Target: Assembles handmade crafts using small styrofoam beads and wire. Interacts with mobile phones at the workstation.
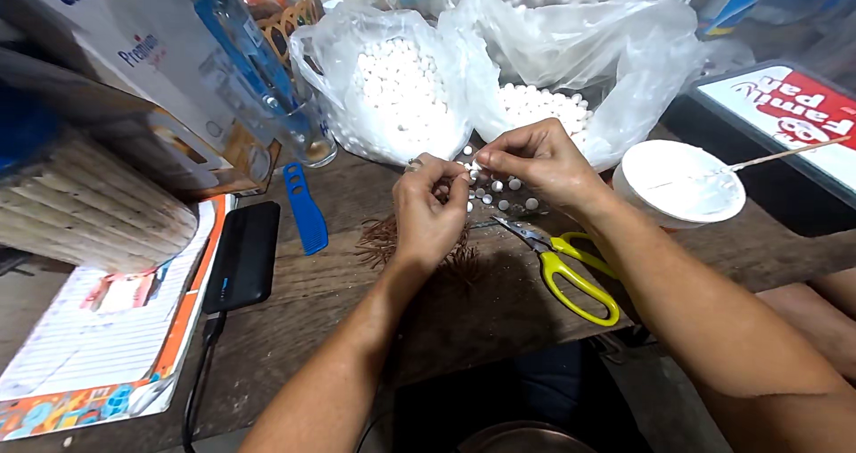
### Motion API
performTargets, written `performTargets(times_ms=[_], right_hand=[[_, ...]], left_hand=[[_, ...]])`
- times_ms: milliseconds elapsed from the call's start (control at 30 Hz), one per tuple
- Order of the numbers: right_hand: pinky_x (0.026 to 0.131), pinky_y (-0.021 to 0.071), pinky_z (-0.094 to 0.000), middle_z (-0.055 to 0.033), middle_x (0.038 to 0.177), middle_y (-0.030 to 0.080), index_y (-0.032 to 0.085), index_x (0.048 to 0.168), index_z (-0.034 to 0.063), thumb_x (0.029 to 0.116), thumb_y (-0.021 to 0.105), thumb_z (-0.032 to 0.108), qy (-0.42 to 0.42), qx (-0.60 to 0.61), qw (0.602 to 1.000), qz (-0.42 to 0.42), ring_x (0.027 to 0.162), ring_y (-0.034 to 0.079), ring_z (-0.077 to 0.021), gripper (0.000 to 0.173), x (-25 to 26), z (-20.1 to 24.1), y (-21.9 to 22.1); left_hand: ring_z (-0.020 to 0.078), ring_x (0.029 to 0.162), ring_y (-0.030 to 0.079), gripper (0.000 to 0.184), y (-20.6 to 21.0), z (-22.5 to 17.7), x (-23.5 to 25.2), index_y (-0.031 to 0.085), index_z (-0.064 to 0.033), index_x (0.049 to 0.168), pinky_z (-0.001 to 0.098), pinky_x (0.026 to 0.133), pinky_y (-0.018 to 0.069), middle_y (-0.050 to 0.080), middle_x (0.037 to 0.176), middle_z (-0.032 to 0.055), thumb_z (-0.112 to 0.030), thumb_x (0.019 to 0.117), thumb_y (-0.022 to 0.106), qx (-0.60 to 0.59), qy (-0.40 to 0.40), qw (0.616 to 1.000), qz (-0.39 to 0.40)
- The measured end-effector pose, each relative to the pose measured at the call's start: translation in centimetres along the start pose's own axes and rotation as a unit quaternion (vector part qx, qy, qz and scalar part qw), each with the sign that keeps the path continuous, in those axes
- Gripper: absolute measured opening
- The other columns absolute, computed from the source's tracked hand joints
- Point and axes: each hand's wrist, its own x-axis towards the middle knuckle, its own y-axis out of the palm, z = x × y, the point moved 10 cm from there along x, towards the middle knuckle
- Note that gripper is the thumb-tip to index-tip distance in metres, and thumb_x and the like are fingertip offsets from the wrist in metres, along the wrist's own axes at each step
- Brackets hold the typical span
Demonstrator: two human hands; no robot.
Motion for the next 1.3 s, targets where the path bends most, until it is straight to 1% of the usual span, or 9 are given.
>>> performTargets(times_ms=[100, 200, 400, 533, 667, 833, 1033, 1133, 1300], right_hand=[[0.067, 0.0550, -0.0135, 0.0082, 0.075, 0.070, 0.073, 0.090, 0.0044, 0.0935, 0.067, 0.002, -0.010, 0.003, 1.000, 0.000, 0.068, 0.063, 0.0053, 0.008, -0.06, 0.30, -0.08], [0.071, 0.0564, -0.0143, 0.0040, 0.083, 0.072, 0.074, 0.094, 0.0018, 0.0911, 0.069, 0.000, -0.023, 0.011, 1.000, 0.001, 0.072, 0.066, 0.0034, 0.006, -0.08, 0.51, -0.10], [0.076, 0.0571, -0.0154, 0.0009, 0.091, 0.074, 0.073, 0.101, -0.0020, 0.0871, 0.069, -0.006, -0.048, 0.023, 0.998, 0.013, 0.078, 0.067, 0.0023, 0.015, -0.14, 0.84, 0.03], [0.076, 0.0569, -0.0152, 0.0006, 0.091, 0.074, 0.073, 0.100, -0.0019, 0.0872, 0.069, -0.006, -0.048, 0.019, 0.998, 0.020, 0.078, 0.067, 0.0024, 0.014, -0.10, 0.80, 0.06], [0.070, 0.0553, -0.0134, 0.0028, 0.084, 0.073, 0.074, 0.096, 0.0001, 0.0904, 0.068, -0.001, -0.026, 0.009, 1.000, 0.014, 0.072, 0.065, 0.0043, 0.008, -0.04, 0.38, 0.02], [0.068, 0.0545, -0.0128, 0.0055, 0.080, 0.072, 0.074, 0.092, 0.0020, 0.0917, 0.067, 0.000, -0.021, 0.005, 1.000, 0.009, 0.070, 0.064, 0.0055, 0.008, -0.07, 0.15, 0.08], [0.072, 0.0554, -0.0132, 0.0006, 0.089, 0.074, 0.074, 0.099, -0.0016, 0.0896, 0.069, -0.003, -0.034, 0.004, 0.999, 0.020, 0.075, 0.065, 0.0042, 0.011, -0.12, 0.47, 0.21], [0.075, 0.0568, -0.0149, -0.0014, 0.094, 0.074, 0.074, 0.099, -0.0027, 0.0872, 0.070, -0.005, -0.050, 0.012, 0.998, 0.025, 0.079, 0.067, 0.0021, 0.013, -0.16, 0.66, 0.15], [0.076, 0.0574, -0.0152, -0.0024, 0.094, 0.074, 0.074, 0.099, -0.0034, 0.0866, 0.069, -0.007, -0.043, 0.029, 0.998, 0.032, 0.079, 0.067, 0.0012, 0.014, -0.09, 0.51, 0.26]], left_hand=[[0.0008, 0.072, 0.056, 0.007, -0.21, -0.11, -0.05, 0.070, -0.0018, 0.089, 0.0116, 0.063, 0.0455, 0.060, 0.085, 0.0036, -0.003, 0.0933, 0.064, 0.007, -0.012, 1.000, 0.011], [0.0005, 0.072, 0.056, 0.008, -0.28, -0.04, -0.02, 0.070, -0.0021, 0.088, 0.0115, 0.063, 0.0451, 0.059, 0.084, 0.0032, -0.003, 0.0930, 0.064, 0.007, -0.012, 1.000, 0.010], [-0.0003, 0.070, 0.055, 0.008, -0.28, -0.20, -0.08, 0.070, -0.0013, 0.089, 0.0104, 0.061, 0.0446, 0.059, 0.084, 0.0033, -0.002, 0.0932, 0.063, 0.004, -0.007, 1.000, 0.005], [-0.0013, 0.072, 0.054, 0.008, -0.14, -0.16, -0.01, 0.070, -0.0001, 0.087, 0.0096, 0.064, 0.0438, 0.058, 0.083, 0.0032, -0.001, 0.0919, 0.063, -0.006, 0.005, 1.000, -0.006], [-0.0015, 0.071, 0.053, 0.009, -0.12, -0.35, -0.03, 0.069, 0.0006, 0.086, 0.0097, 0.063, 0.0423, 0.058, 0.082, 0.0036, 0.000, 0.0915, 0.062, 0.006, 0.017, 1.000, -0.012], [0.0010, 0.072, 0.054, 0.009, -0.16, -0.62, -0.09, 0.069, -0.0012, 0.087, 0.0117, 0.063, 0.0423, 0.058, 0.083, 0.0036, -0.002, 0.0919, 0.062, 0.033, 0.017, 0.999, 0.003], [-0.0022, 0.070, 0.053, 0.008, -0.07, 0.02, 0.00, 0.069, 0.0009, 0.087, 0.0087, 0.062, 0.0435, 0.058, 0.084, 0.0038, 0.000, 0.0922, 0.062, -0.008, -0.002, 1.000, -0.003], [-0.0022, 0.069, 0.054, 0.008, 0.07, 0.03, -0.06, 0.069, 0.0016, 0.088, 0.0087, 0.062, 0.0438, 0.058, 0.084, 0.0041, 0.001, 0.0921, 0.062, -0.012, -0.004, 1.000, -0.001], [-0.0004, 0.070, 0.054, 0.008, 0.07, -0.41, -0.25, 0.068, 0.0006, 0.089, 0.0102, 0.061, 0.0433, 0.058, 0.085, 0.0044, -0.001, 0.0927, 0.061, 0.007, 0.005, 1.000, 0.012]])
